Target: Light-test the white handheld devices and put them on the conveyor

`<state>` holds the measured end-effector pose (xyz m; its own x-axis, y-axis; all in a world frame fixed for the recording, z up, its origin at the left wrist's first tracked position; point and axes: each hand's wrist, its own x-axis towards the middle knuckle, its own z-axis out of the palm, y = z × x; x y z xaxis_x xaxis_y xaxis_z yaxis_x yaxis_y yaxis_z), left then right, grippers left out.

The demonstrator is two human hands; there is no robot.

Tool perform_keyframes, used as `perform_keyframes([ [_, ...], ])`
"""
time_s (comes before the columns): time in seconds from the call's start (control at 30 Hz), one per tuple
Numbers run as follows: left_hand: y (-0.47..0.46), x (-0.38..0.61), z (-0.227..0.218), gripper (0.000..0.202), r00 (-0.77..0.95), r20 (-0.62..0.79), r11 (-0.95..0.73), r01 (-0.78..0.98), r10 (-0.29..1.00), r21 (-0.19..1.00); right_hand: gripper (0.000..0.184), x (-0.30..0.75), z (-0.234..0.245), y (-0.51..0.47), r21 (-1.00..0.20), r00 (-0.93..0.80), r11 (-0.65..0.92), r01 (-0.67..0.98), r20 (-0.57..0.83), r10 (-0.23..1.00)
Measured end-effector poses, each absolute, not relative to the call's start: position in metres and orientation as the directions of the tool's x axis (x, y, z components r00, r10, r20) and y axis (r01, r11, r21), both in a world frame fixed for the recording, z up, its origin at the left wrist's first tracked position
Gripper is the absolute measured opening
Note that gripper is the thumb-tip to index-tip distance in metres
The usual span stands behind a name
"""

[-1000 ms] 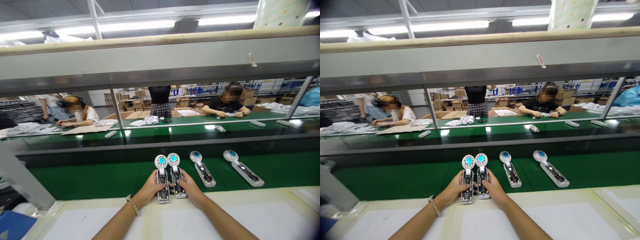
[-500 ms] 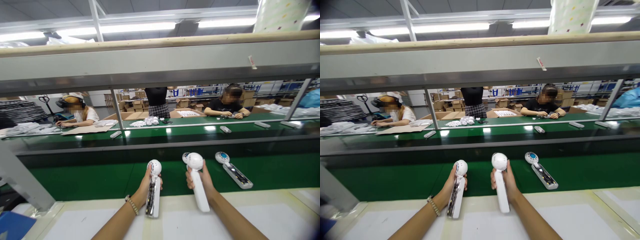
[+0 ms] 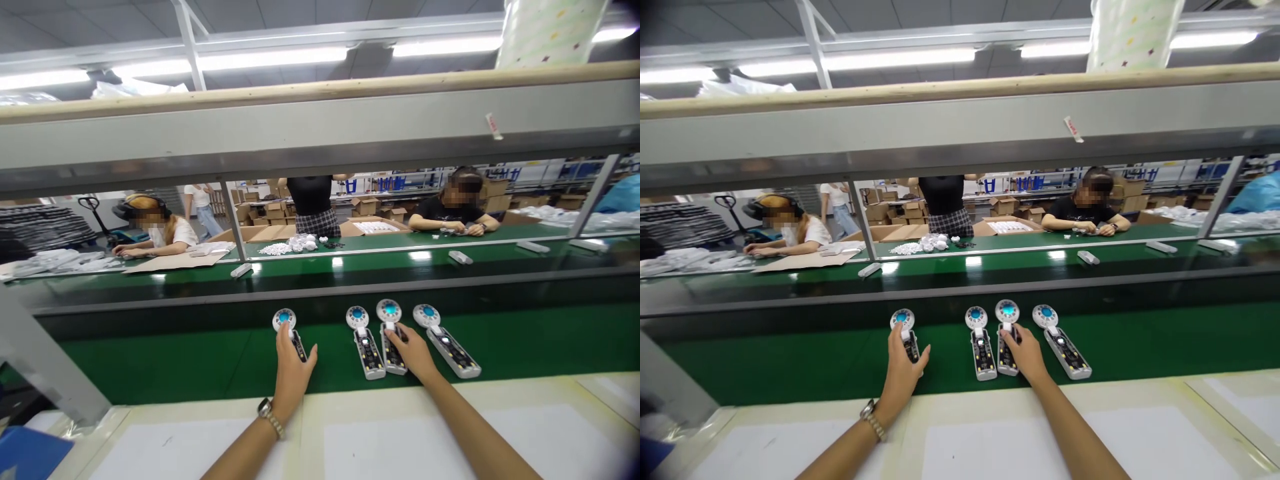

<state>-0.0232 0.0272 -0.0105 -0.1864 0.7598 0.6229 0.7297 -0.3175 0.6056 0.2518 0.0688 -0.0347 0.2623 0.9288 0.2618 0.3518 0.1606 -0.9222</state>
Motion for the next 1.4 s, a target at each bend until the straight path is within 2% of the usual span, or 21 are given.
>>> perform_keyframes([
  [0.13, 0.014, -0.014, -0.009, 0.052, 0.013, 0.572, -0.389, 0.746, 0.820, 0.540, 0.035, 0.243, -0.036, 0.065, -0.843, 0.166, 0.299, 0.447, 0.406, 0.899],
  [0.2, 0.011, -0.012, -0.008, 0.045, 0.067, 0.523, -0.391, 0.745, 0.850, 0.540, 0.034, 0.241, -0.035, 0.063, -0.807, 0.181, 0.341, 0.483, 0.473, 0.862],
  [0.47, 0.009, -0.012, -0.005, 0.034, 0.129, 0.437, -0.389, 0.714, 0.890, 0.582, 0.027, 0.246, -0.025, 0.057, -0.721, 0.397, 0.387, 0.575, 0.659, 0.638],
  [0.63, 0.010, -0.013, -0.007, 0.034, 0.152, 0.406, -0.389, 0.697, 0.901, 0.603, 0.025, 0.244, -0.022, 0.053, -0.699, 0.413, 0.397, 0.595, 0.690, 0.594],
  [0.93, 0.010, -0.014, -0.009, 0.041, 0.153, 0.341, -0.352, 0.664, 0.927, 0.660, 0.023, 0.232, -0.021, 0.051, -0.803, 0.467, 0.372, 0.466, 0.581, 0.667],
  [1.1, 0.010, -0.014, -0.006, 0.038, 0.176, 0.306, -0.343, 0.660, 0.936, 0.669, 0.025, 0.226, -0.017, 0.054, -0.922, 0.510, 0.293, 0.253, 0.384, 0.770],
  [1.23, 0.011, -0.015, -0.006, 0.036, 0.169, 0.308, -0.336, 0.686, 0.936, 0.646, 0.025, 0.225, -0.016, 0.059, -0.979, 0.428, 0.198, 0.041, 0.196, 0.882],
  [1.4, 0.016, -0.017, -0.011, 0.040, 0.025, 0.318, -0.245, 0.698, 0.948, 0.673, 0.027, 0.221, -0.015, 0.056, -0.978, 0.415, 0.197, -0.068, 0.151, 0.897],
])
